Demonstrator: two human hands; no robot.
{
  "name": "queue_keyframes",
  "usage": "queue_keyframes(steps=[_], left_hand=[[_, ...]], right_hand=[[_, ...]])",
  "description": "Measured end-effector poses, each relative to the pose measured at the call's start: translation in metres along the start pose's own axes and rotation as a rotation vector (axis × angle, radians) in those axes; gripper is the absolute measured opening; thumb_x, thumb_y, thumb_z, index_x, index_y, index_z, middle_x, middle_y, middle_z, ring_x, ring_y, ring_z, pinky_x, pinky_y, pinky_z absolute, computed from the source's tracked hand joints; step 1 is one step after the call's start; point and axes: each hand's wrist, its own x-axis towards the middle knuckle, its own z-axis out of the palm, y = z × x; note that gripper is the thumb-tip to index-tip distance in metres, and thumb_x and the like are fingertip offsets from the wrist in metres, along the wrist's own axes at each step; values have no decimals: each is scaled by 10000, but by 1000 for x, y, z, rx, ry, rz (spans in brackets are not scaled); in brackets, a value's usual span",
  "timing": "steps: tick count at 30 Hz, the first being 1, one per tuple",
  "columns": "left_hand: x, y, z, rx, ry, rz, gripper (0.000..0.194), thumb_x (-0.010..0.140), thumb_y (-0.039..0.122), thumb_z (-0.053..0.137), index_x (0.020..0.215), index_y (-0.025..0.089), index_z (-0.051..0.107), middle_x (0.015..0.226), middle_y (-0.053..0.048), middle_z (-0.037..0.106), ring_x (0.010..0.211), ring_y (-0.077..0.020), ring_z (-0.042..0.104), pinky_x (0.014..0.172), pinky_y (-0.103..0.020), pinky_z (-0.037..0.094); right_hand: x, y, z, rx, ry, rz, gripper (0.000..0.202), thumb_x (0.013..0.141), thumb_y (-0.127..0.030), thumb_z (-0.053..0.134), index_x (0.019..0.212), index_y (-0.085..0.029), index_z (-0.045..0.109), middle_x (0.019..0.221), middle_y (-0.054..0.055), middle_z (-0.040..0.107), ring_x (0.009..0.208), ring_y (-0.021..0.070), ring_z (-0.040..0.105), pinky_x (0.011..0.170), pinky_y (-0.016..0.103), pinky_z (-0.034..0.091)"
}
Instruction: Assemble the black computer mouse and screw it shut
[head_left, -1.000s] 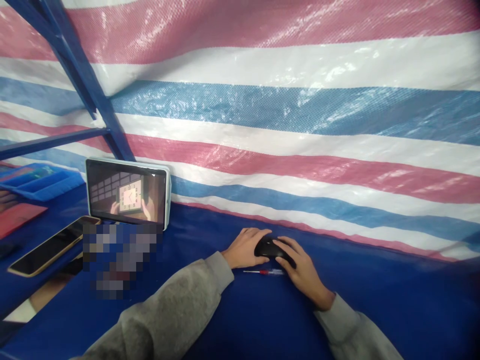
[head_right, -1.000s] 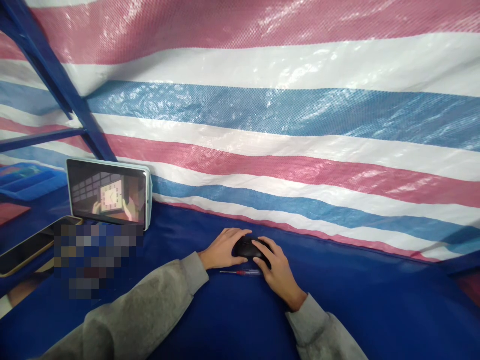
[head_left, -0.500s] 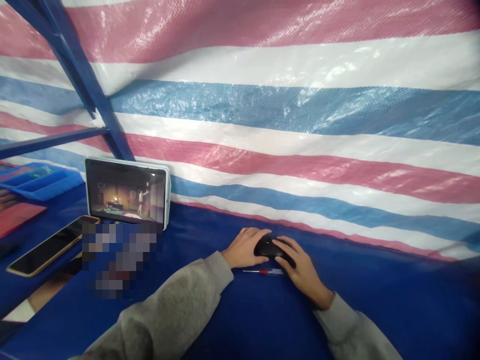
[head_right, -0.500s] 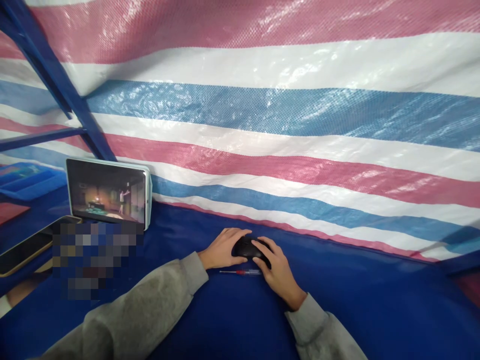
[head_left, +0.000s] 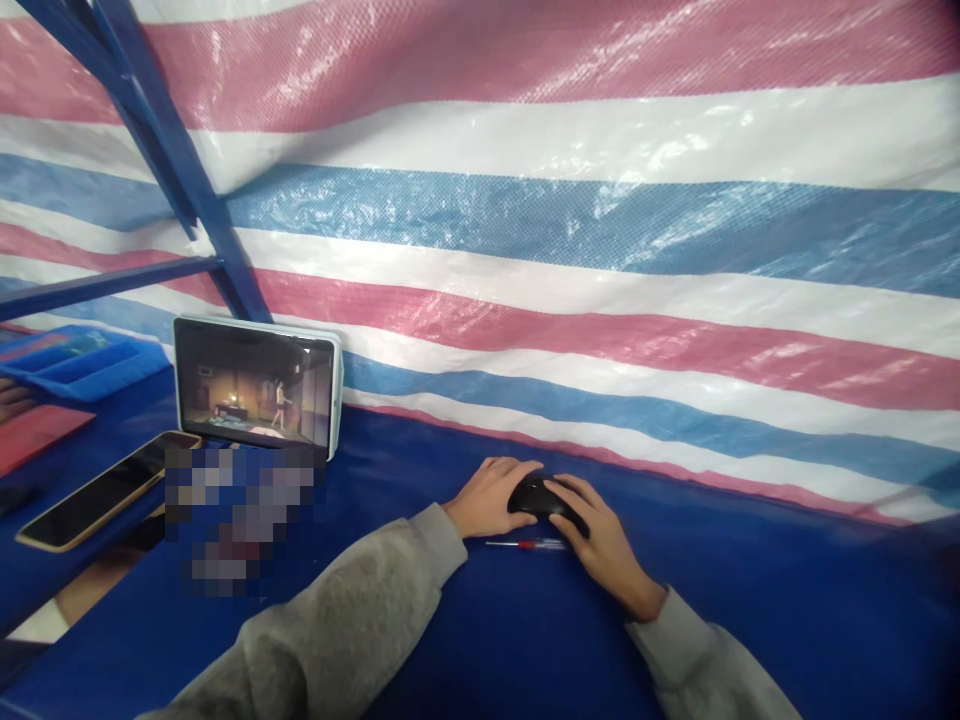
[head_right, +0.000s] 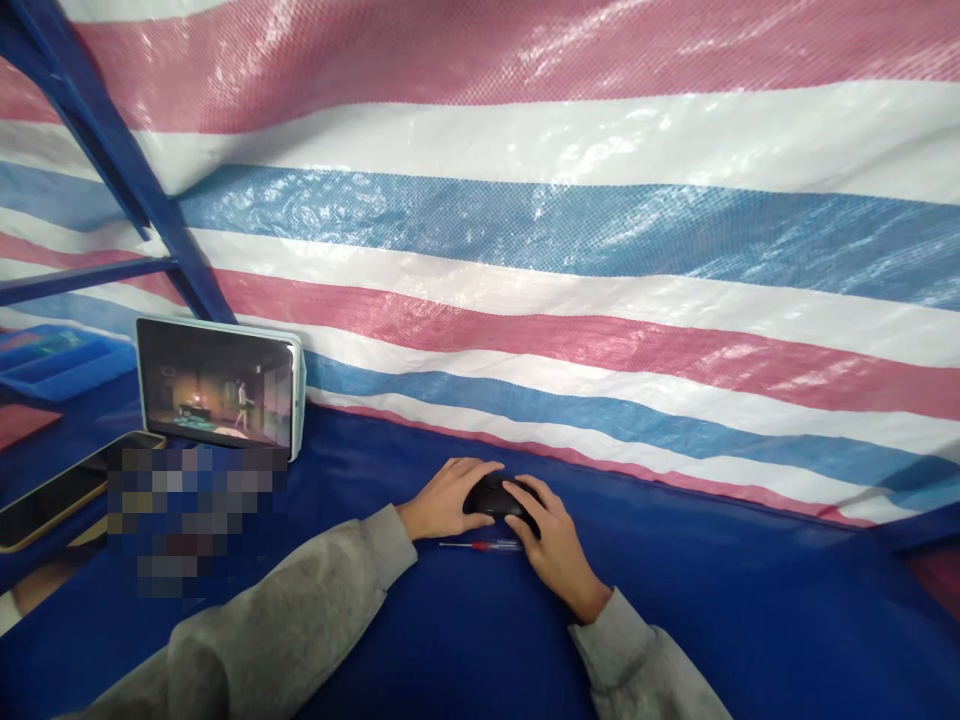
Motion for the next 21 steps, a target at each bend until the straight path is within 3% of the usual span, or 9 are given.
queue_keyframes(steps=[21], left_hand=[[1,1,-1,8,-10,-14,765,765,402,755,1417,278,374,1358,-93,525,1257,-299,482,1073,-449,332]], right_hand=[[0,2,1,-2,-8,-11,396,931,-364,524,1311,-275,587,1340,88,567,1234,245,549,1046,426,466]])
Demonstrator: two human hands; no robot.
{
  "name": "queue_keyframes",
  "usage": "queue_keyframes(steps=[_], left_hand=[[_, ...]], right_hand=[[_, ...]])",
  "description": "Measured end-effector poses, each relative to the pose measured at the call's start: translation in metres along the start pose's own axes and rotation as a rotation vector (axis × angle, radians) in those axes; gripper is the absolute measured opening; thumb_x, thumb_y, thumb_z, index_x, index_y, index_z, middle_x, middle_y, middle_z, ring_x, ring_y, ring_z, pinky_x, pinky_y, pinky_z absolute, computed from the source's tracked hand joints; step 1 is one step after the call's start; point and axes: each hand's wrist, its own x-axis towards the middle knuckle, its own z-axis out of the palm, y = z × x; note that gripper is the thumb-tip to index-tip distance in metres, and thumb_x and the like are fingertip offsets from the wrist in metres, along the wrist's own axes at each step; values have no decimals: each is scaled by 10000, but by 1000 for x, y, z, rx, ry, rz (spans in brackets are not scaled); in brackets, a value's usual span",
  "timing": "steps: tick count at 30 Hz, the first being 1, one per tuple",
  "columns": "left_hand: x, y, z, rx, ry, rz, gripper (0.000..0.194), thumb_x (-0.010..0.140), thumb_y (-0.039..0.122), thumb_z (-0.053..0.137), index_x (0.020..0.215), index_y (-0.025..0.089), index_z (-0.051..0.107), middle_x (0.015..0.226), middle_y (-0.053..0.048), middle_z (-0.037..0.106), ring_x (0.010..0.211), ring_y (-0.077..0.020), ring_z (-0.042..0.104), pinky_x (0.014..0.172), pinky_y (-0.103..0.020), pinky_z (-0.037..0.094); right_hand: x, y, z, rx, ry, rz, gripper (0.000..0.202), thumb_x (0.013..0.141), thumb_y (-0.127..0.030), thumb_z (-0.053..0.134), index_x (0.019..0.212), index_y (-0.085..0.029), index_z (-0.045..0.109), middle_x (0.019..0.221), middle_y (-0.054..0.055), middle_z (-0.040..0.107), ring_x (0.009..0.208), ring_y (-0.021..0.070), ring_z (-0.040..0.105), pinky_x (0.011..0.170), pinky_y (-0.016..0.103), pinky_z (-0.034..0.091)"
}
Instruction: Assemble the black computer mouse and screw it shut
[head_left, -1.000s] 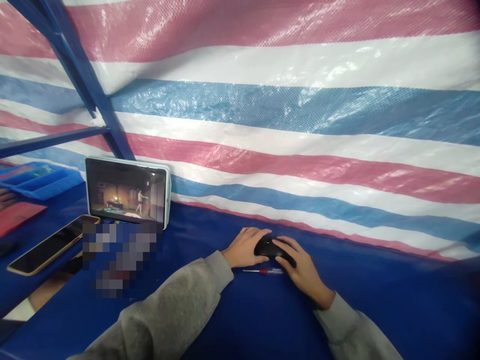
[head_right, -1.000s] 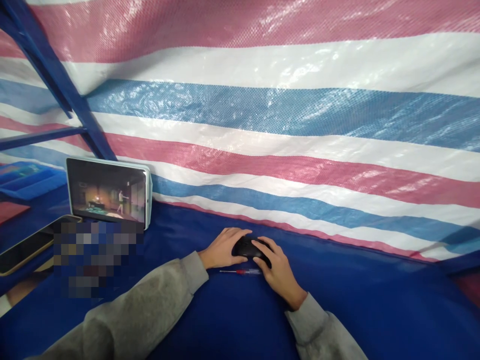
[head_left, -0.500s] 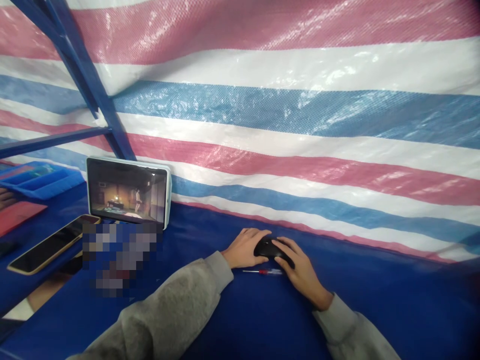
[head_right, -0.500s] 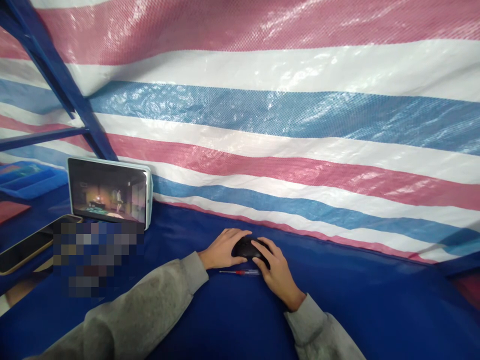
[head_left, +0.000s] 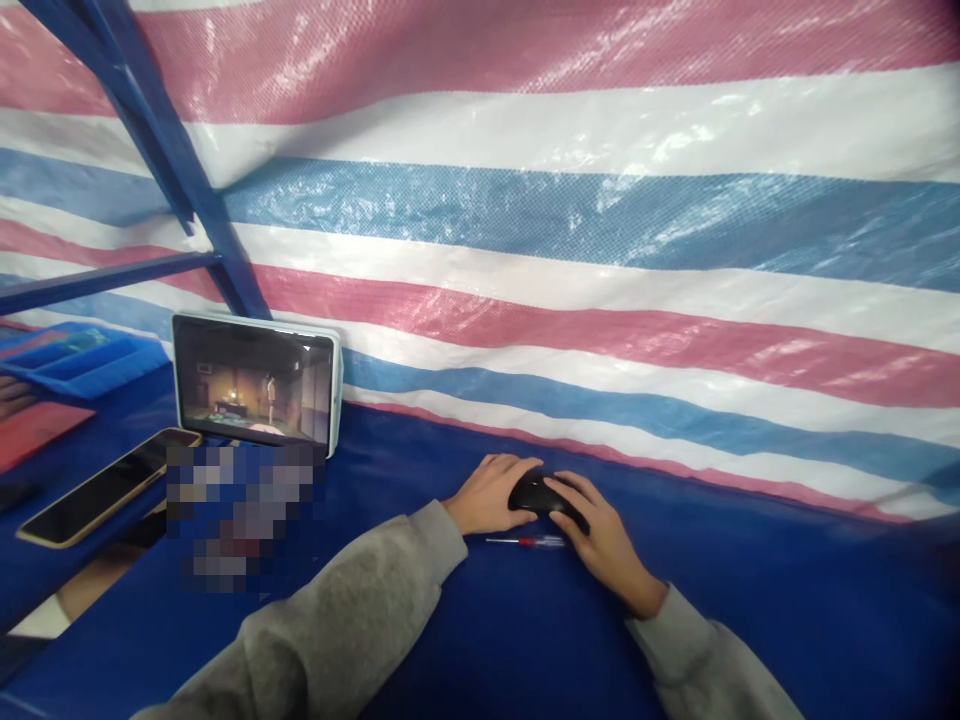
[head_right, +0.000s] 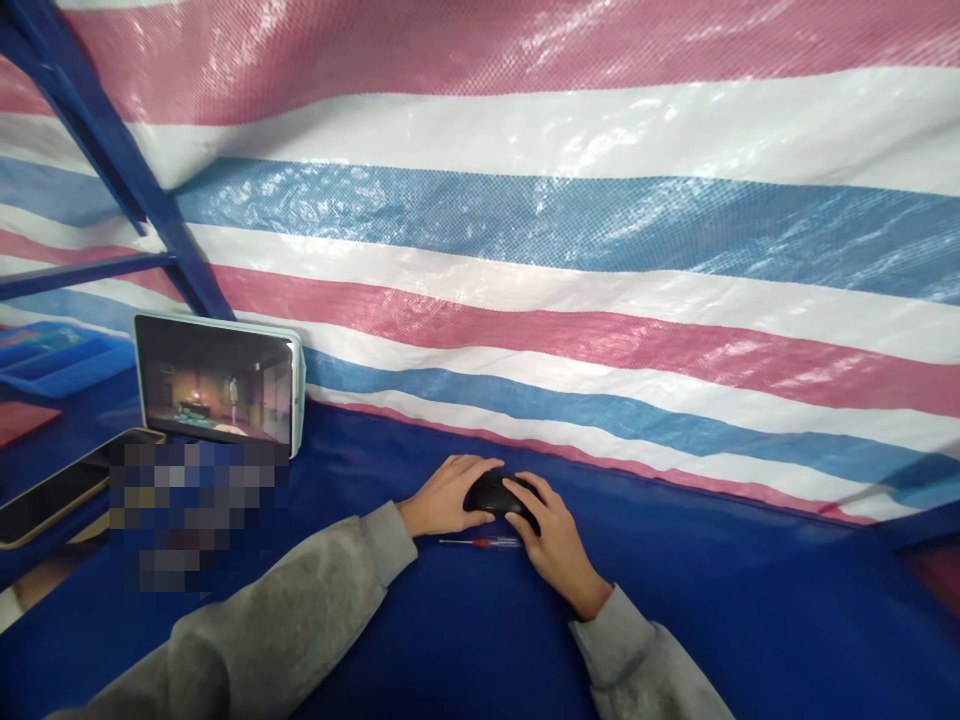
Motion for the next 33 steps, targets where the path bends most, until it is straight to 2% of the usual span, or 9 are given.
queue_keyframes(steps=[8,27,30,33], left_hand=[[0,-1,1,3,10,16,749,765,395,768,1404,272,397,1328,-96,541,1235,-284,499,1066,-436,343],[0,-1,2,-6,6,-4,770,766,409,760,1419,296,368,1365,-84,524,1257,-290,489,1071,-445,337],[-1,-1,0,-13,19,-7,809,759,439,763,1436,294,345,1383,-84,509,1269,-298,476,1070,-449,337],[-2,0,-2,-41,111,-9,790,796,487,720,1447,271,328,1417,-89,477,1289,-290,450,1071,-435,336]], right_hand=[[1,1,-1,-16,-26,-4,411,931,-365,521,1330,-290,584,1346,82,567,1242,242,547,1055,427,462],[0,-1,-2,53,7,24,411,932,-380,520,1329,-284,567,1347,80,558,1231,235,547,1055,414,452],[1,0,-5,99,108,101,397,930,-401,521,1294,-252,577,1310,92,575,1208,237,552,1061,434,432],[3,1,-8,114,269,204,379,919,-427,531,1236,-229,599,1252,97,613,1168,249,563,1048,472,424]])
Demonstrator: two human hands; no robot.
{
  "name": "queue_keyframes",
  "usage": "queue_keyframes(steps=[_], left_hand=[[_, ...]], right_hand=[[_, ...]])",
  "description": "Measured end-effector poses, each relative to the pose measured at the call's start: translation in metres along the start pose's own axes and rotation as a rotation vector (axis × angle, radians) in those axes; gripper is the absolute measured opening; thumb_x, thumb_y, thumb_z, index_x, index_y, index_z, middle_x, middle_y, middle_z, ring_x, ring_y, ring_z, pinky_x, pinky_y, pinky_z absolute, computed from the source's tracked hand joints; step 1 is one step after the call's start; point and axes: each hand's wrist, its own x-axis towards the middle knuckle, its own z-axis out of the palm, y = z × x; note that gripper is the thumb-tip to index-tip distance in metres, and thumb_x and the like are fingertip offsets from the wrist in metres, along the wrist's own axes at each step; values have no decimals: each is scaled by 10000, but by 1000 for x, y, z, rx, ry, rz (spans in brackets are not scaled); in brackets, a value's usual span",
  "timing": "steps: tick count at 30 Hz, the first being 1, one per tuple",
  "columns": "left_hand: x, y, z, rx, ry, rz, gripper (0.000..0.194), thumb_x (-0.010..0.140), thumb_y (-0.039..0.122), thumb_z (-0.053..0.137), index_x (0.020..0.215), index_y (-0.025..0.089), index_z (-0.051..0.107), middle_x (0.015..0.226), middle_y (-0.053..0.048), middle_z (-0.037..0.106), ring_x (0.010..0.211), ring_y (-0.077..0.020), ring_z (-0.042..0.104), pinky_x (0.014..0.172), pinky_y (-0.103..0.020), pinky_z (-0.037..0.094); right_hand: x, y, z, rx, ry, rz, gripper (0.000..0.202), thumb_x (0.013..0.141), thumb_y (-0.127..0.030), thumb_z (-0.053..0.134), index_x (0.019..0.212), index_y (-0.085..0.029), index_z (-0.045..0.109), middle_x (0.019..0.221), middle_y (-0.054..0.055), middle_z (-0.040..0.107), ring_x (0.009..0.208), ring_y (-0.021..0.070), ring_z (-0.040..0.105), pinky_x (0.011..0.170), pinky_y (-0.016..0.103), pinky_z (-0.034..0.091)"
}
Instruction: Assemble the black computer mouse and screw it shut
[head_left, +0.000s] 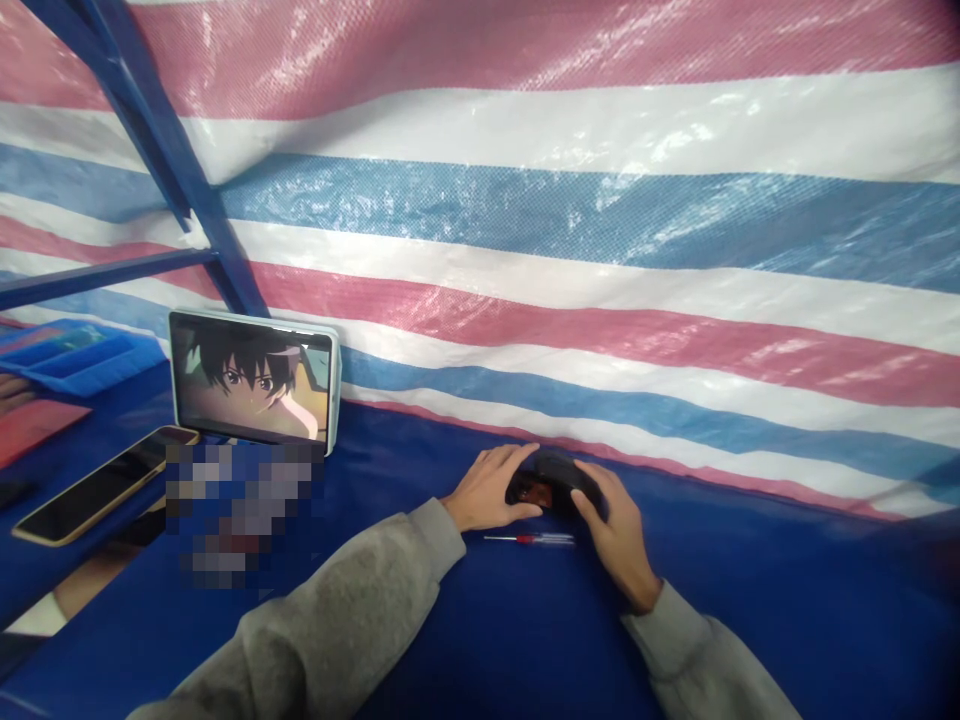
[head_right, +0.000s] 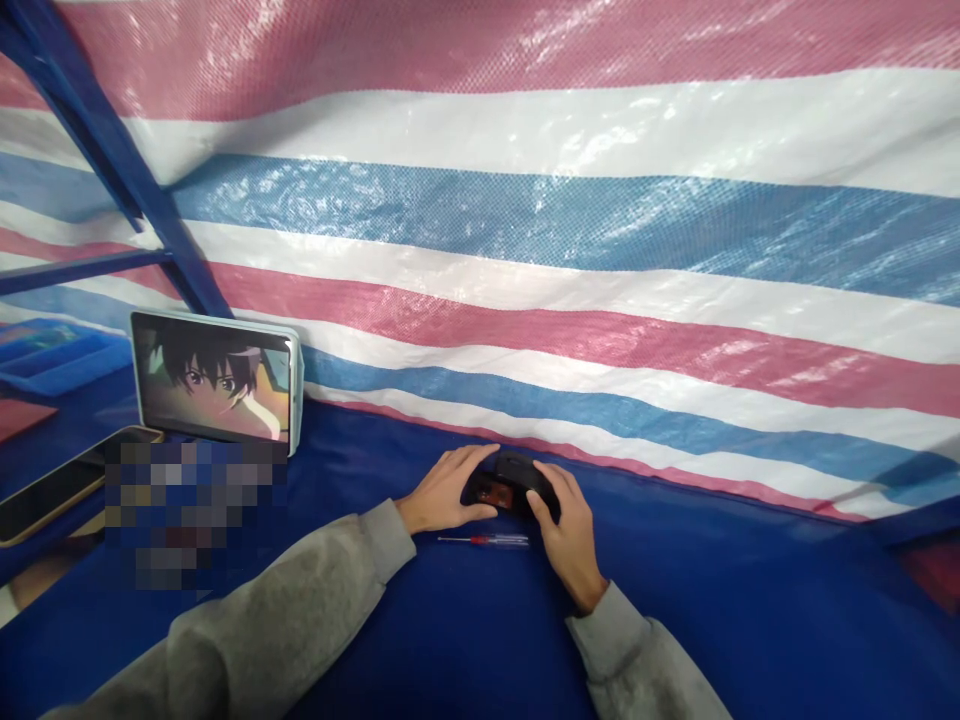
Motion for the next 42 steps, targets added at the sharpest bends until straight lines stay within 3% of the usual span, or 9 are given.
queue_keyframes(steps=[3,6,10,20,24,28,31,35,42], left_hand=[[0,2,-1,12,99,-8,465,889,407,624,1306,245,498,1289,-69,572,1202,-252,507,1029,-404,356],[1,2,0,82,51,21,220,893,354,626,1070,226,644,1102,-46,641,1082,-235,553,942,-382,374],[2,1,3,122,-15,23,182,914,351,621,1046,230,656,1080,-28,656,1049,-217,566,888,-354,357],[2,1,4,133,-27,8,190,919,360,624,1055,232,660,1100,-28,664,1043,-212,579,903,-349,345],[2,1,2,75,-11,-32,313,910,424,625,1170,250,616,1156,-37,639,1094,-228,566,955,-369,358],[1,0,0,-19,9,-71,755,813,574,685,1433,292,358,1393,-67,500,1245,-272,489,1035,-415,342],[2,-2,1,-33,-65,-55,1005,707,547,791,1500,296,227,1416,-96,477,1290,-303,454,1069,-438,321],[3,-3,3,-27,-102,-56,1001,716,441,803,1509,303,208,1386,-99,503,1280,-313,467,1069,-447,328],[3,1,0,-52,-103,-70,979,691,392,810,1488,292,250,1351,-96,525,1255,-310,489,1066,-447,339]], right_hand=[[1,-1,-2,13,80,49,377,914,-437,531,1210,-218,608,1213,102,639,1132,257,577,1027,489,431],[1,-2,-2,21,86,56,379,913,-436,528,1207,-210,608,1206,107,642,1122,261,581,1018,486,436],[0,-3,-2,20,80,41,373,913,-428,531,1206,-208,604,1212,105,641,1123,262,582,1020,474,434],[-1,-2,-2,12,78,12,368,905,-425,551,1206,-220,607,1208,89,642,1120,258,589,1018,457,436],[-2,-5,-4,26,75,-18,348,901,-412,559,1184,-218,615,1195,94,646,1121,263,588,1009,464,446],[-3,-8,-6,18,49,-63,344,896,-418,562,1173,-224,628,1193,100,645,1118,271,597,1001,469,462],[-3,-7,-3,-20,-46,-92,371,903,-426,551,1215,-238,622,1250,98,619,1146,268,593,1015,461,465],[-5,-3,3,-73,-186,-143,409,917,-425,534,1294,-278,595,1316,86,592,1187,260,582,1030,449,471],[-6,1,7,-110,-242,-179,405,921,-410,536,1307,-306,597,1343,72,583,1228,258,558,1042,455,467]])
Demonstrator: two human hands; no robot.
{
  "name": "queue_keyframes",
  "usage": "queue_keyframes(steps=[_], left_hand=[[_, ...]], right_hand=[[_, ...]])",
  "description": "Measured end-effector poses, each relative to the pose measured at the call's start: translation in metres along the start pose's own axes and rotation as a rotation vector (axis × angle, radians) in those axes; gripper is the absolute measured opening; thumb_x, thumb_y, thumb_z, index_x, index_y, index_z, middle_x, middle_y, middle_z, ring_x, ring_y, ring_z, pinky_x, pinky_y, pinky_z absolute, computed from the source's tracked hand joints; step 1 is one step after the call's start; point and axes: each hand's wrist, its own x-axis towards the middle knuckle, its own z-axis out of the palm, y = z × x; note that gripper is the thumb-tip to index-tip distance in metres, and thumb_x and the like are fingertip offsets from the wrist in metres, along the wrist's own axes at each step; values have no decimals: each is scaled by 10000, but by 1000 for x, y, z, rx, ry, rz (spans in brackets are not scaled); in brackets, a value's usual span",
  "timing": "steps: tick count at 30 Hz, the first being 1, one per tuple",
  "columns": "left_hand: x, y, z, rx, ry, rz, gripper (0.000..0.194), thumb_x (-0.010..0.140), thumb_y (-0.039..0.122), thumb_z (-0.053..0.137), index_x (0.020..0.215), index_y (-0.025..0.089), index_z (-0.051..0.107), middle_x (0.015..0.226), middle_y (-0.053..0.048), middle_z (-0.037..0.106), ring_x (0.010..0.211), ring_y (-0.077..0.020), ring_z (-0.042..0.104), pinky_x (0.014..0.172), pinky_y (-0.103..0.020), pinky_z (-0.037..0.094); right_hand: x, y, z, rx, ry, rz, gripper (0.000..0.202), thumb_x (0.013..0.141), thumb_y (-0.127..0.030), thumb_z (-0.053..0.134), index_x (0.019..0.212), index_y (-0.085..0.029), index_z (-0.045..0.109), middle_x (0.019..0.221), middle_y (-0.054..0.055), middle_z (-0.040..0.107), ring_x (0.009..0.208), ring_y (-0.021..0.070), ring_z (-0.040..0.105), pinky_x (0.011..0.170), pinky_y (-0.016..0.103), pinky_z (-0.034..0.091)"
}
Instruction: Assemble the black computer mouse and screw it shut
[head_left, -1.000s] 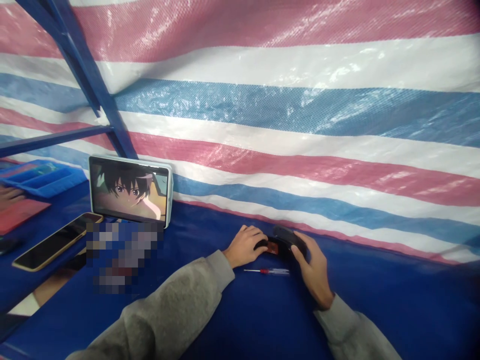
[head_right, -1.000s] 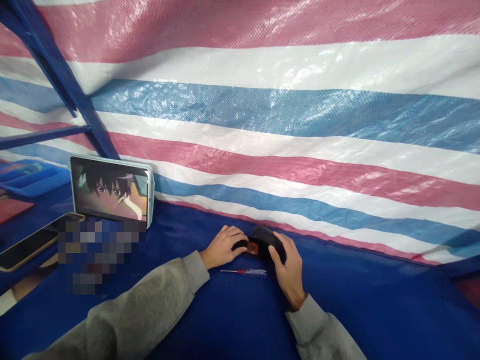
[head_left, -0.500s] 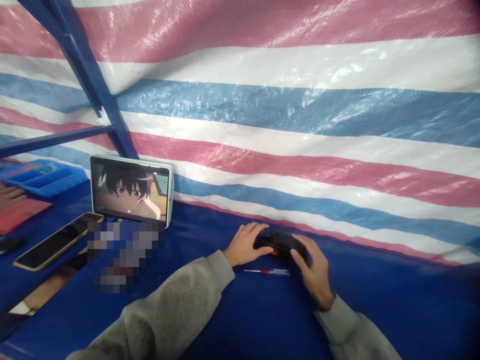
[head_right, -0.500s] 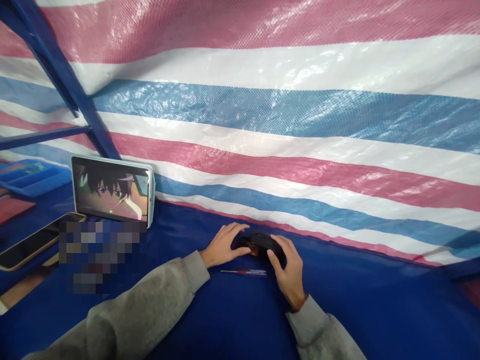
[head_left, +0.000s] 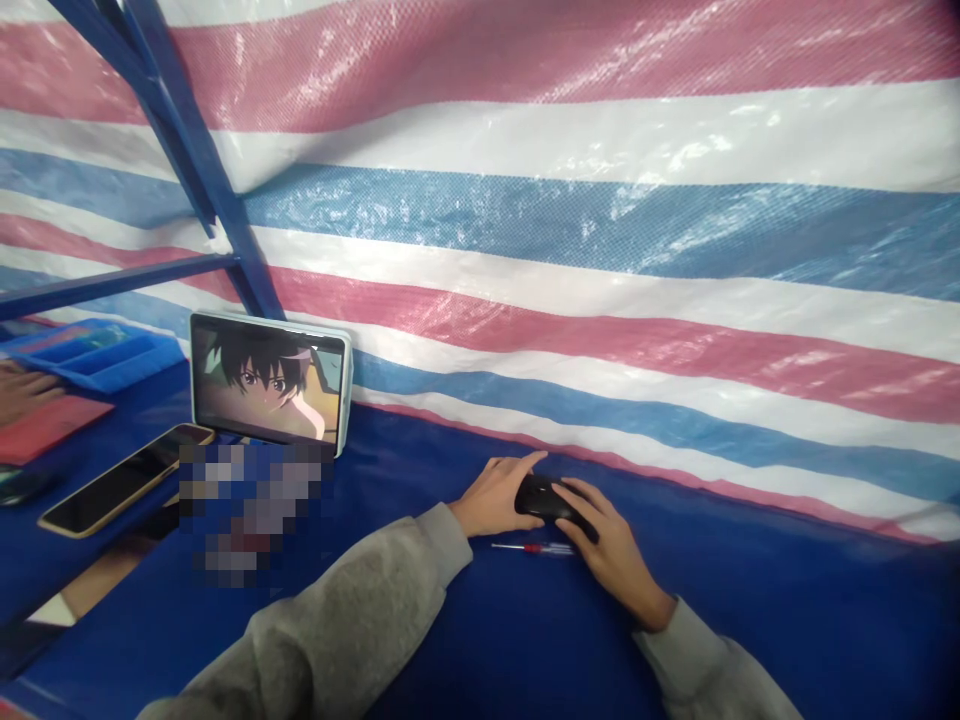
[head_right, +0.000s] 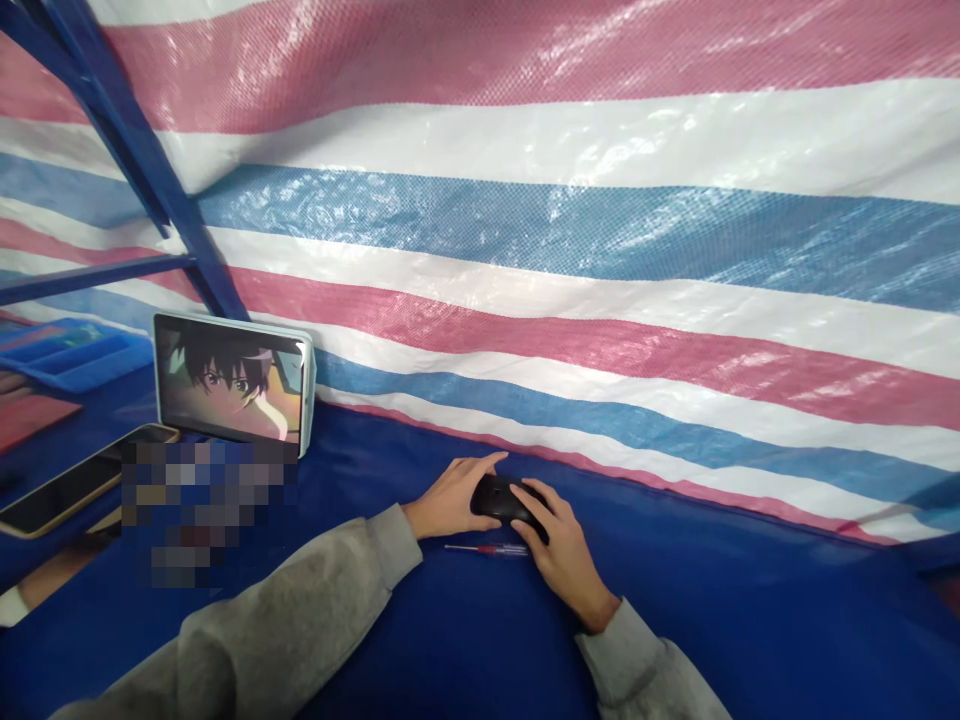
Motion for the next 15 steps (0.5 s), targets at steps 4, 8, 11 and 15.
queue_keyframes(steps=[4,8,11,15], left_hand=[[-1,1,-1,-5,-4,1,978,687,382,818,1484,286,261,1348,-94,529,1252,-304,488,1067,-439,339],[-1,0,-1,-1,-9,14,945,711,391,803,1482,299,266,1343,-87,534,1252,-302,491,1068,-443,338],[-1,-1,-1,7,-9,29,923,728,399,793,1481,299,269,1358,-86,525,1258,-296,487,1076,-442,332],[-1,-1,1,24,-3,50,890,740,396,787,1473,293,292,1397,-83,505,1261,-289,488,1081,-435,333]], right_hand=[[0,1,-1,2,-10,10,405,922,-414,535,1307,-307,600,1347,74,582,1226,260,561,1041,467,467],[1,1,-1,-4,-16,3,401,921,-423,533,1295,-304,612,1335,77,594,1219,262,569,1034,464,474],[1,1,-1,-7,-23,-6,405,925,-415,525,1306,-301,605,1344,78,586,1228,259,563,1038,454,472],[1,0,-1,-16,-40,1,412,922,-417,531,1312,-303,598,1350,76,581,1230,261,560,1038,458,471]])
